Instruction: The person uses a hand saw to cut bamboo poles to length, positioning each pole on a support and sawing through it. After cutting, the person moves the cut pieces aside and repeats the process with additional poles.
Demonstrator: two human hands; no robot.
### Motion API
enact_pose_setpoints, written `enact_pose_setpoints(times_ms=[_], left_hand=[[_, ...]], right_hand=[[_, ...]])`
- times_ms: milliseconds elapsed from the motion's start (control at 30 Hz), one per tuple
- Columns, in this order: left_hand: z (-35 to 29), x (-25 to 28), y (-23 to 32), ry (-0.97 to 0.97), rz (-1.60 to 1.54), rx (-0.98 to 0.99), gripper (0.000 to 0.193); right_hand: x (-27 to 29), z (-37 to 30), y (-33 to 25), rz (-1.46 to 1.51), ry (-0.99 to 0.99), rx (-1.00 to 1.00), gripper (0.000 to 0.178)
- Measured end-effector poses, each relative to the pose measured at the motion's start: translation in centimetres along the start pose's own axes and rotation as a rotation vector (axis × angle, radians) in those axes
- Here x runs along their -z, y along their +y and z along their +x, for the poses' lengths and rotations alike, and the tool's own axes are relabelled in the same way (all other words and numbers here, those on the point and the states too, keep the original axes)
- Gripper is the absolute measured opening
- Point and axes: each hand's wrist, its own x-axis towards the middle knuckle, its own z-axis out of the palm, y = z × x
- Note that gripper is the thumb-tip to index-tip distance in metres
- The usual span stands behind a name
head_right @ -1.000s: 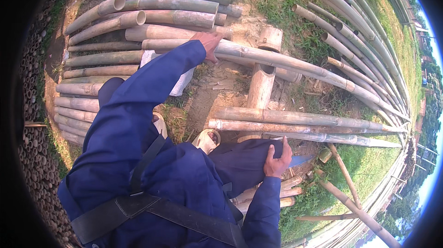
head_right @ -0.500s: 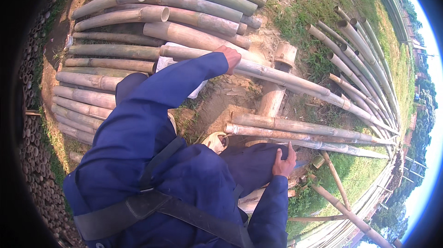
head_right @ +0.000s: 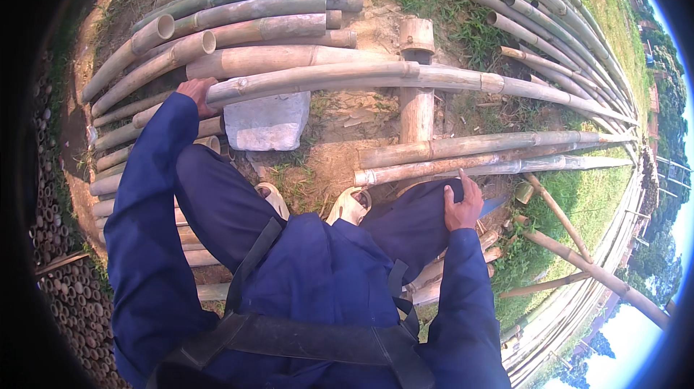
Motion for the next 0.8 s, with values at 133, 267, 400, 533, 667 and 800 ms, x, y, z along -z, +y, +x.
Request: enact_pose_setpoints(times_ms=[133, 267, 400, 533, 667, 800], left_hand=[[-1.0, -1.3, -3.7, 0.018, -0.072, 0.050, 0.057], [0.0, -1.7, -3.6, 0.045, -0.250, 0.024, 0.056], [-1.3, -2.6, -4.7, 0.267, -0.136, -0.012, 0.055], [-3.6, 1.2, -1.1, 0.355, 0.082, -0.051, 0.046], [-4.1, 3.6, 5.1, 0.184, 0.142, -0.206, 0.048], [-4.5, 3.2, 9.0, 0.022, 0.061, -0.315, 0.040]], right_hand=[[0.3, 0.3, 0.1, -0.007, 0.023, 0.018, 0.052], [0.0, 0.2, 0.7, -0.046, 0.037, 0.010, 0.053], [0.2, 0.0, 1.1, -0.056, 0.038, -0.012, 0.055], [0.1, -0.8, 1.1, -0.086, 0.027, -0.020, 0.066], [0.3, 0.3, -4.5, -0.116, 0.202, 0.231, 0.079], [-1.7, 3.5, -12.4, 0.027, 0.163, 0.496, 0.085]])
